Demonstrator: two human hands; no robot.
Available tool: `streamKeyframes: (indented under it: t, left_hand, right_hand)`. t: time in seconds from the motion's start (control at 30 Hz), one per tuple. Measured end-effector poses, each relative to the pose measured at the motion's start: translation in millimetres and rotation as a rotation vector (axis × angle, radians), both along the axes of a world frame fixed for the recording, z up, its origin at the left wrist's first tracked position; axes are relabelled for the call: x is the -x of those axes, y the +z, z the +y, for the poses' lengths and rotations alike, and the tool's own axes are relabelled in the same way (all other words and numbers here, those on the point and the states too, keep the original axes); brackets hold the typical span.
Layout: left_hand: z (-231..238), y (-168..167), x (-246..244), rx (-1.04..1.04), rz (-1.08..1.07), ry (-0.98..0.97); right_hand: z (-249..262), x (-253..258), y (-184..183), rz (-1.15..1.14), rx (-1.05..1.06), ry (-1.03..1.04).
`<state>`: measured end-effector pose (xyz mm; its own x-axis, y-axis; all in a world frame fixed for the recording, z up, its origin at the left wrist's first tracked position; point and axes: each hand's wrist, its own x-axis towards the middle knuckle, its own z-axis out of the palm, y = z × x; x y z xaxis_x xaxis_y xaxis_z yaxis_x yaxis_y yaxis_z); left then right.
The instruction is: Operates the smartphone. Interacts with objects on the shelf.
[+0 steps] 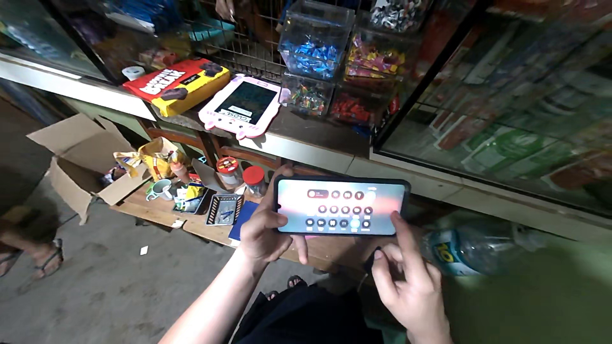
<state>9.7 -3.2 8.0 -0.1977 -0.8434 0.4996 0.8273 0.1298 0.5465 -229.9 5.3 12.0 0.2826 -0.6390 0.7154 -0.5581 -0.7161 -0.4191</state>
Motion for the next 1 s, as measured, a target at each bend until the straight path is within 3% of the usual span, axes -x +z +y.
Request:
streamKeyframes:
  t: [0.37, 0.73, 1.0]
  left_hand:
    - [-7, 9, -10, 0.091, -0.006, 0.045]
    - [-6, 11, -1, 0.084, -0.036, 0.025]
    - [-8, 13, -7, 0.096, -0.028, 0.079]
  right_hand:
    - [-1, -2, 6, 0.041, 0.155, 0.013]
    - [-6, -28, 30, 0.151, 0.054, 0.039]
    - [-1, -19, 15, 0.159, 0.087, 0.081]
